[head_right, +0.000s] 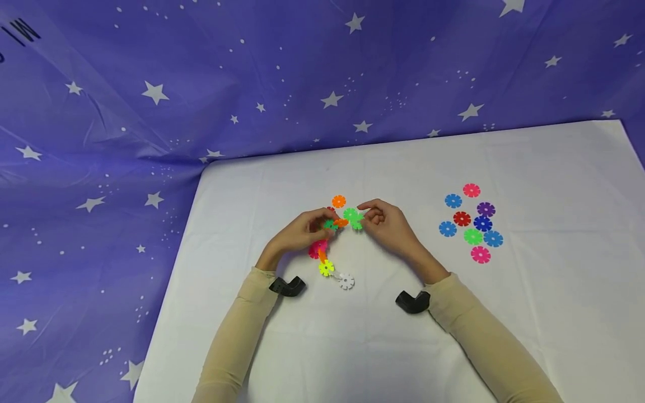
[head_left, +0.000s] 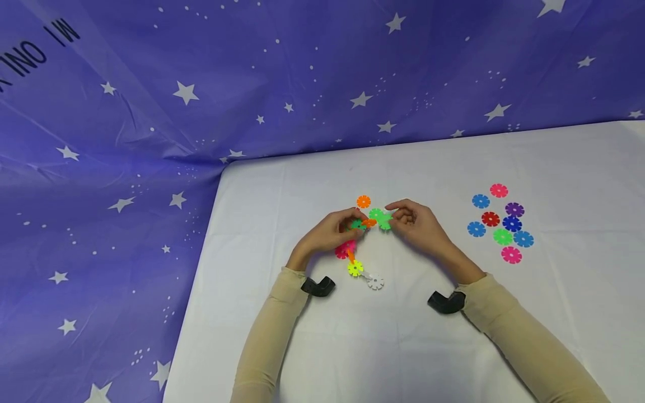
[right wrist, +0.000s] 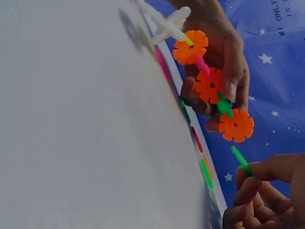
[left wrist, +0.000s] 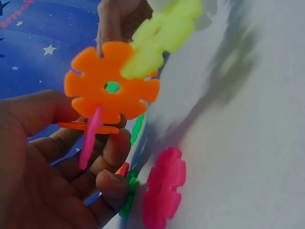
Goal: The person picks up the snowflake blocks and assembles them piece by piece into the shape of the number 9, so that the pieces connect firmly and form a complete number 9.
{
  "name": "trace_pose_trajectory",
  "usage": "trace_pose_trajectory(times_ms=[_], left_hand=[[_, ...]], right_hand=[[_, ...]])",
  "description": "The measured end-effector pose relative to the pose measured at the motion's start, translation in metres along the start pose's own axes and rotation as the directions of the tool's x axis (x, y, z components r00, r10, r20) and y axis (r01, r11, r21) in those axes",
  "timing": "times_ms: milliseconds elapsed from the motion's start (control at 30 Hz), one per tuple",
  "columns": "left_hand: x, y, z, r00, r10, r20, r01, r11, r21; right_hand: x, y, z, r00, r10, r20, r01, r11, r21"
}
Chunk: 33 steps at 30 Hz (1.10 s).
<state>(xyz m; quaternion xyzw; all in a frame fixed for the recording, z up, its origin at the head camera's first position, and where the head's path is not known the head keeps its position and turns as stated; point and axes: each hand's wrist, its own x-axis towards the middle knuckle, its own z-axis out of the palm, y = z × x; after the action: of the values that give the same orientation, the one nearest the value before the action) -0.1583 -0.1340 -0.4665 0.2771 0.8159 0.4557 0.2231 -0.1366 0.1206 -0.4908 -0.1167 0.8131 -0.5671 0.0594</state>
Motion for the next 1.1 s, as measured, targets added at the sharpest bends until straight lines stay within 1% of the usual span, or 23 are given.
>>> trace_pose_trajectory(times_ms=[67, 100, 167, 267, 367, 567, 867, 1100], left_hand=[[0.0, 0.0, 0.001, 1.0, 0.002, -0.004, -0.002, 1.0, -0.004], [0.0, 0.0, 0.001, 1.0, 0.003, -0.006, -0.003, 1.0, -0.004], [0.001, 0.0, 0.002, 1.0, 0.006, -0.01, -0.006, 1.0, -0.006], [0.002, -0.001, 0.002, 1.0, 0.012, -0.012, -0.012, 1.0, -0.026], [0.002, -0.001, 0.002, 1.0, 0.014, -0.009, -0.015, 0.998, -0.054], [0.002, -0.001, 0.002, 1.0, 0.016, -0.009, -0.017, 0.996, -0.092], [0.002, -0.002, 0.002, 1.0, -0.008, -0.022, 0.005, 0.99, -0.138], [0.002, -0.001, 0.004, 0.999, -0.039, 0.003, 0.039, 0.99, -0.139]], right_hand=[[0.0, -0.001, -0.001, 0.998, 0.046, 0.037, -0.05, 0.993, 0.102], [0.0, -0.001, -0.001, 0.996, 0.067, 0.051, -0.073, 0.989, 0.132], [0.0, -0.002, -0.001, 0.992, 0.097, 0.077, -0.109, 0.978, 0.178], [0.0, -0.003, -0.002, 0.988, 0.109, 0.105, -0.129, 0.969, 0.212], [0.0, -0.004, -0.002, 0.989, 0.093, 0.111, -0.116, 0.968, 0.222], [-0.002, -0.004, 0.0, 0.996, 0.042, 0.079, -0.058, 0.976, 0.211], [-0.005, -0.013, 0.003, 0.996, 0.042, 0.075, -0.052, 0.989, 0.137], [-0.005, -0.014, 0.002, 0.995, 0.025, 0.097, -0.04, 0.987, 0.155]])
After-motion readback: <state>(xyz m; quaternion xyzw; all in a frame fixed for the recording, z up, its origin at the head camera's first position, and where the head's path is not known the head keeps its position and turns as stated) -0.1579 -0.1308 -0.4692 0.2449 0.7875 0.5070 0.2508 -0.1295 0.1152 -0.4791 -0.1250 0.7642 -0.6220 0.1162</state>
